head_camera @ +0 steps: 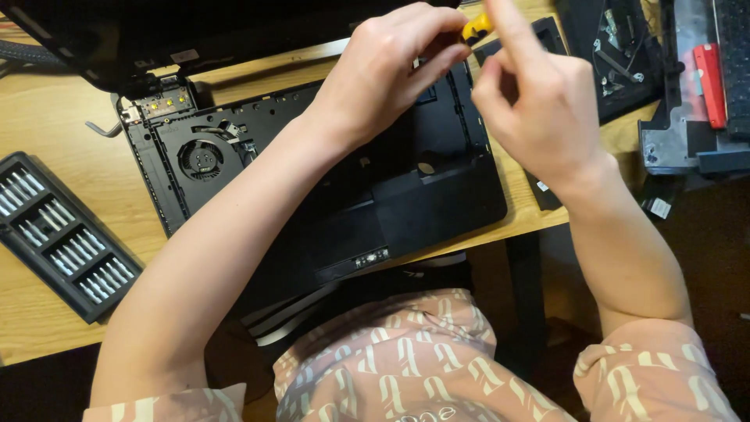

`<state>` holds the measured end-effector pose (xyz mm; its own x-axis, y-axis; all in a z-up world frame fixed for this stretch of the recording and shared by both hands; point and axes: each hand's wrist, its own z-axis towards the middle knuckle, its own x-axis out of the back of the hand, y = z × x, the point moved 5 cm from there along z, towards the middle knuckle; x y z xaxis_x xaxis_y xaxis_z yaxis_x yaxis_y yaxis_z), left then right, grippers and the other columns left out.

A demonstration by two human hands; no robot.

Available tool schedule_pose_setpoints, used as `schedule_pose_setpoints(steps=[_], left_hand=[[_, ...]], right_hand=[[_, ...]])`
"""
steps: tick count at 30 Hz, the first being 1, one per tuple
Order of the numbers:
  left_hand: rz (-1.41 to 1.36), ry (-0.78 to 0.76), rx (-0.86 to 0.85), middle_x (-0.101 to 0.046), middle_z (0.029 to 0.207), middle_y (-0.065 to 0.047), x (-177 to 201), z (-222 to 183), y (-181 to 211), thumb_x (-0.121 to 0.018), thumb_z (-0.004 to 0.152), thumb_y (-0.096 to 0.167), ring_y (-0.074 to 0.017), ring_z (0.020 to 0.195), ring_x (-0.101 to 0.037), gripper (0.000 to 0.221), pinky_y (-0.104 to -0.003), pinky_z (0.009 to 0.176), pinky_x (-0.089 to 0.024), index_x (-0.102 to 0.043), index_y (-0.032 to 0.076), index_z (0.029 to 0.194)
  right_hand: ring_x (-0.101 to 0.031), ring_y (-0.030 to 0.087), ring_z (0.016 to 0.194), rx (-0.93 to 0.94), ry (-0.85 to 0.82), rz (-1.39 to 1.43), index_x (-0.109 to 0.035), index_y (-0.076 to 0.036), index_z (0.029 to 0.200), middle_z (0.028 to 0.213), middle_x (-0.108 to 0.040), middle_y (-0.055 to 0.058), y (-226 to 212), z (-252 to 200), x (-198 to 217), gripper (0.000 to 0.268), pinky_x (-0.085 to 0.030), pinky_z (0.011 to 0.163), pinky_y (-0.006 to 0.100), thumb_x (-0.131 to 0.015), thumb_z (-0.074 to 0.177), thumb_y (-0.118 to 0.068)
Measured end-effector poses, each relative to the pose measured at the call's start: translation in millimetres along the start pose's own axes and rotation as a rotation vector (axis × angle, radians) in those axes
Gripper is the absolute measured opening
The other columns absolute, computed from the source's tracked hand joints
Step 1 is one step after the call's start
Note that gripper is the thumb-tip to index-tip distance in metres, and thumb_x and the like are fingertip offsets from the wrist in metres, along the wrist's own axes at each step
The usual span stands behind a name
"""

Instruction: Repairing a laptop by removing internal components and then reinstalling the top casing and keyboard.

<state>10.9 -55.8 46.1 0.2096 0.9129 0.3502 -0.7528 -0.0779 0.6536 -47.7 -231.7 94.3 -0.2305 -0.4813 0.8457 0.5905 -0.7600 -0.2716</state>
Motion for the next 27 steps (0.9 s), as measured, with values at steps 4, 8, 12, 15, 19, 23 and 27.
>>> schedule_pose_setpoints(steps=[4,8,12,15,19,23,27], left_hand=[[0.006,0.020,-0.007,-0.071,0.111,-0.013,0,-2,-5,-0.075,0.108,0.010,-0.0294,0.100,-0.073,0.021,-0.036,0.085,-0.059,-0.064,0.004,0.125],[0.007,0.037,-0.013,-0.071,0.111,-0.012,2,-1,-3,-0.075,0.108,0.010,-0.0291,0.100,-0.073,0.020,-0.037,0.086,-0.059,-0.064,0.004,0.124],[0.007,0.010,0.017,-0.071,0.109,-0.013,-1,-1,-4,-0.074,0.106,0.011,-0.0294,0.096,-0.073,0.021,-0.037,0.082,-0.058,-0.065,0.003,0.122],[0.045,-0.014,-0.020,-0.070,0.112,-0.013,-5,1,-2,-0.075,0.104,0.013,-0.0312,0.100,-0.071,0.025,-0.038,0.085,-0.058,-0.063,0.003,0.123],[0.150,-0.048,-0.059,-0.067,0.121,-0.016,13,-5,18,-0.074,0.102,0.015,-0.0336,0.109,-0.069,0.043,-0.039,0.094,-0.057,-0.055,-0.001,0.137],[0.241,-0.094,0.068,-0.067,0.123,-0.017,71,-31,39,-0.071,0.108,0.010,-0.0288,0.109,-0.071,0.044,-0.037,0.095,-0.058,-0.054,-0.002,0.146],[0.393,-0.133,0.282,-0.069,0.116,-0.018,112,-66,71,-0.066,0.106,0.006,-0.0314,0.104,-0.070,0.031,-0.038,0.091,-0.056,-0.063,-0.003,0.136]], right_hand=[[-0.072,0.027,0.076,0.119,-0.026,-0.185,-0.047,0.000,0.152,0.087,-0.071,0.013,-21,17,5,0.055,-0.056,0.068,0.035,-0.066,0.101,0.007],[-0.076,0.017,0.085,-0.036,0.001,0.142,-0.043,0.003,0.156,0.097,-0.075,0.009,0,6,5,0.053,-0.060,0.077,0.027,-0.053,0.104,0.008],[-0.069,0.019,0.070,-0.030,-0.081,0.063,-0.056,0.006,0.144,0.084,-0.071,0.012,-21,29,10,0.046,-0.054,0.067,0.031,-0.071,0.101,0.005],[-0.070,0.017,0.080,-0.084,-0.073,0.233,-0.062,0.005,0.134,0.093,-0.073,0.013,-3,27,5,0.031,-0.054,0.071,0.029,-0.073,0.106,0.004],[-0.072,0.008,0.085,-0.390,0.031,0.492,-0.068,-0.003,0.131,0.107,-0.074,0.009,25,6,16,0.017,-0.058,0.073,0.022,-0.071,0.115,-0.007],[-0.075,0.010,0.091,-0.354,0.168,0.290,-0.068,-0.002,0.127,0.105,-0.075,0.010,37,-37,31,0.013,-0.060,0.079,0.022,-0.072,0.115,-0.003],[-0.068,0.016,0.077,-0.283,0.069,0.052,-0.073,-0.001,0.120,0.105,-0.075,0.011,15,-59,13,0.015,-0.053,0.068,0.029,-0.078,0.106,-0.005]])
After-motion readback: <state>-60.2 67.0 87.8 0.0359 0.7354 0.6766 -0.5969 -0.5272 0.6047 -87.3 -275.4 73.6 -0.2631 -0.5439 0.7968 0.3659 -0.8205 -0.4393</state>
